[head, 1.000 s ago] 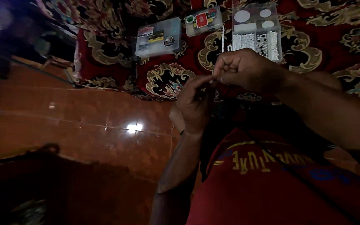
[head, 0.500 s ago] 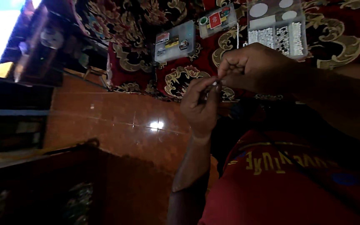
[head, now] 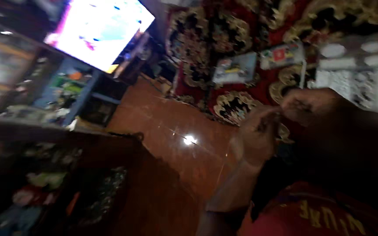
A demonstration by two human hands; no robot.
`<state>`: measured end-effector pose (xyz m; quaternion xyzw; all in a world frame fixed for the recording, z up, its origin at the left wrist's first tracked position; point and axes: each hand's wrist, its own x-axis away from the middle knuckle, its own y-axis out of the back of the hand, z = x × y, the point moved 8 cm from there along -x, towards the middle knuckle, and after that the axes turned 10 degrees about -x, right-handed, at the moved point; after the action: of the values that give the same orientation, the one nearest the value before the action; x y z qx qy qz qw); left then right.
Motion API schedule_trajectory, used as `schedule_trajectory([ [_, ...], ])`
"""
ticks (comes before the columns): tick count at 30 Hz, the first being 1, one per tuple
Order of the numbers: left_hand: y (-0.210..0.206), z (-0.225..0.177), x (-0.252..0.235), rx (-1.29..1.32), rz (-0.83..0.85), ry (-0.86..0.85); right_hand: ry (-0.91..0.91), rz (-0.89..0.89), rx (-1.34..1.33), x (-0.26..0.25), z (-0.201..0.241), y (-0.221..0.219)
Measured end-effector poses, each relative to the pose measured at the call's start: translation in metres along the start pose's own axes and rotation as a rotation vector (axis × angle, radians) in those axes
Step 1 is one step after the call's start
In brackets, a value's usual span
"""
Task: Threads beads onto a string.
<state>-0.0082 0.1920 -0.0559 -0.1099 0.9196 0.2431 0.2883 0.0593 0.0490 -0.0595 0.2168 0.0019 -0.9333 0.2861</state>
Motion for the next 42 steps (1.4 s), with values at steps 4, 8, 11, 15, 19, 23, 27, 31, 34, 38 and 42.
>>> schedule_trajectory([
  [4, -0.003, 0.006, -0.004, 0.152, 0.009, 0.061, -0.004, -0.024, -0.096, 0.002, -0.012, 0.001],
  [8, -0.008, 0.014, -0.003, 0.403, 0.048, 0.306, 0.021, -0.019, -0.122, 0.001, -0.007, 0.000],
  [11, -0.012, 0.021, 0.000, 0.520, 0.059, 0.387, 0.005, 0.008, -0.087, 0.002, -0.004, -0.002],
  [15, -0.017, 0.026, 0.005, 0.641, 0.053, 0.369, -0.002, -0.020, -0.112, 0.003, -0.002, -0.005],
  [19, -0.019, 0.024, 0.007, 0.666, 0.052, 0.369, 0.023, -0.023, -0.097, 0.004, -0.002, -0.006],
  [23, -0.022, 0.026, 0.007, 0.713, 0.041, 0.318, 0.019, -0.027, -0.073, 0.004, -0.002, -0.005],
  [27, -0.023, 0.028, 0.007, 0.725, 0.038, 0.299, 0.020, -0.025, -0.098, 0.005, -0.002, -0.005],
  [31, -0.025, 0.029, 0.008, 0.720, 0.030, 0.314, 0.030, -0.026, -0.094, 0.005, -0.005, -0.005],
  [34, -0.025, 0.030, 0.008, 0.713, 0.033, 0.317, 0.027, -0.024, -0.087, 0.004, -0.005, -0.005],
  [38, -0.024, 0.030, 0.008, 0.703, 0.035, 0.315, 0.014, -0.015, -0.083, 0.004, -0.007, -0.007],
  [42, -0.023, 0.031, 0.009, 0.718, 0.037, 0.309, 0.015, -0.011, -0.077, 0.003, -0.005, -0.008],
])
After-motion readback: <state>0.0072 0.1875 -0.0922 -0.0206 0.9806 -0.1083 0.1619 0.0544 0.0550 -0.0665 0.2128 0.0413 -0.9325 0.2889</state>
